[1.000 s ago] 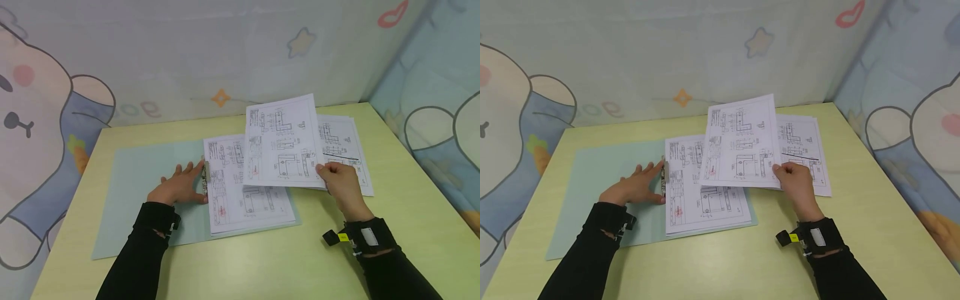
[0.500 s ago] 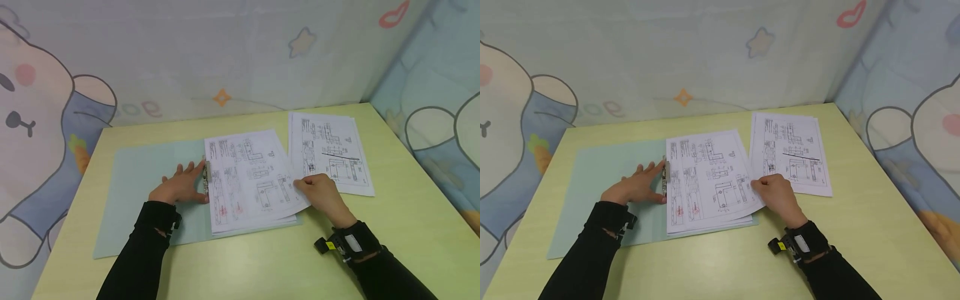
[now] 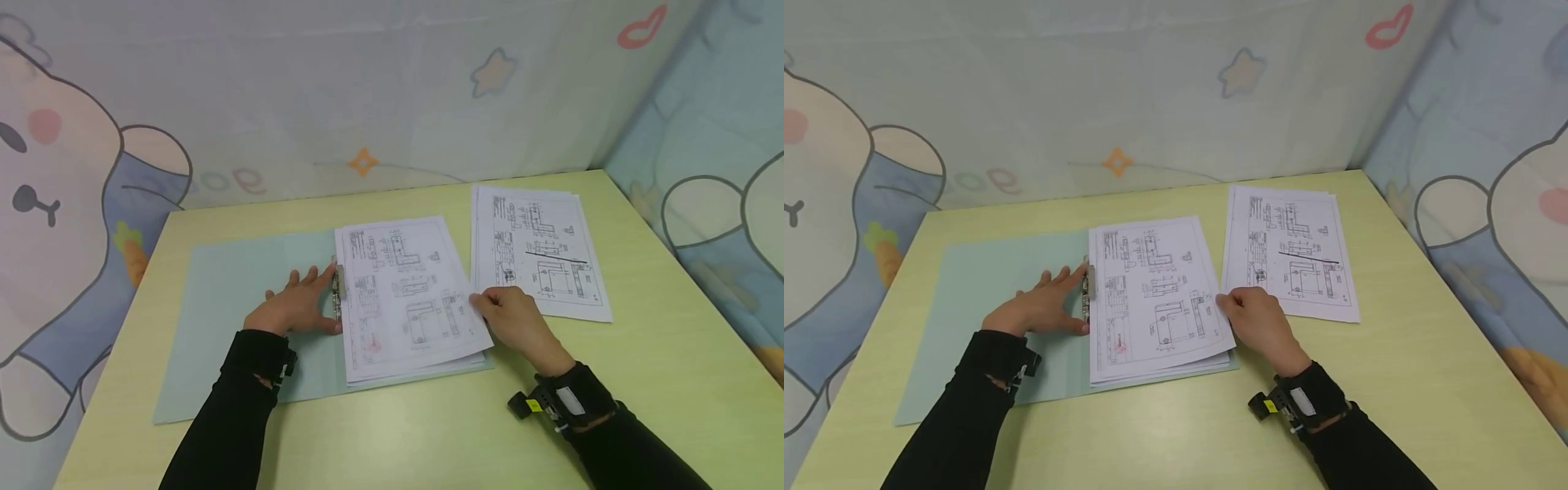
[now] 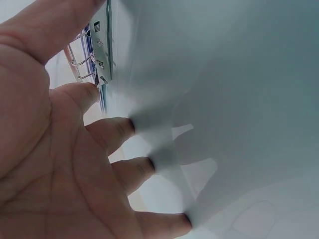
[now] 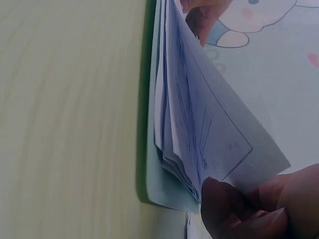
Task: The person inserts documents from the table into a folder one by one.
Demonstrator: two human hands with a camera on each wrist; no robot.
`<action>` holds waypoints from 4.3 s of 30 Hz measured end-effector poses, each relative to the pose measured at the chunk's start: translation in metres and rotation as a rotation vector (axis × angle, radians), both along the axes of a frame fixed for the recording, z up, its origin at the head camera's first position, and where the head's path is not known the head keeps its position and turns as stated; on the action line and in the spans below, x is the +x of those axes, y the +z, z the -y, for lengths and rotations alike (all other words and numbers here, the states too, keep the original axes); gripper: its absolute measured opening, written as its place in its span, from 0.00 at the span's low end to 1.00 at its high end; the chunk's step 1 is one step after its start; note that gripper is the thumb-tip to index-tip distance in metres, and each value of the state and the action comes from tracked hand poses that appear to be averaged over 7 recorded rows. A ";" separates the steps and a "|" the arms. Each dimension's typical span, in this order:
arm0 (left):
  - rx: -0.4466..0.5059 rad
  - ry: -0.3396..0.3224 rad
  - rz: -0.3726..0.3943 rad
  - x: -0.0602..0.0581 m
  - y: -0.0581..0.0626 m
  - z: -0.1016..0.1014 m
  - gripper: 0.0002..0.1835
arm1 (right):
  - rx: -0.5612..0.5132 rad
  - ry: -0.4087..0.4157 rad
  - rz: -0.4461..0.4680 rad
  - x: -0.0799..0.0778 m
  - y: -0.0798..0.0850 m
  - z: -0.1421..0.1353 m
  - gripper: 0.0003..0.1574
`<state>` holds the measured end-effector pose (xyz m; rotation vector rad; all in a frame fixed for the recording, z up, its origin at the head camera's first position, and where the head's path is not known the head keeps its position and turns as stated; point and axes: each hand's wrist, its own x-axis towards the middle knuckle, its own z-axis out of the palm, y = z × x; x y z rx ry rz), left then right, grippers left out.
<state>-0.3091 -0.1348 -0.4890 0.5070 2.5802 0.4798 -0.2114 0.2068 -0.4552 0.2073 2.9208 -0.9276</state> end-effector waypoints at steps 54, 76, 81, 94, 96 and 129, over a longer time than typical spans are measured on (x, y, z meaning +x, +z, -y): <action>0.000 -0.012 -0.020 0.004 -0.007 -0.002 0.61 | 0.106 0.007 0.035 -0.007 -0.008 0.010 0.12; -0.014 -0.004 -0.021 0.003 -0.011 0.000 0.61 | 0.158 -0.091 -0.076 -0.003 0.012 -0.043 0.14; -0.006 -0.011 -0.018 0.000 -0.011 -0.002 0.61 | 0.188 -0.167 -0.113 -0.004 0.015 -0.069 0.15; 0.011 -0.012 0.005 -0.001 -0.011 -0.001 0.61 | 0.272 -0.357 -0.102 -0.006 0.026 -0.139 0.20; 0.010 -0.015 0.004 -0.002 -0.011 0.000 0.61 | 0.285 -0.391 -0.082 -0.006 0.027 -0.145 0.21; -0.007 -0.017 -0.011 -0.005 -0.015 0.009 0.62 | 0.260 -0.425 0.032 -0.029 0.006 -0.149 0.31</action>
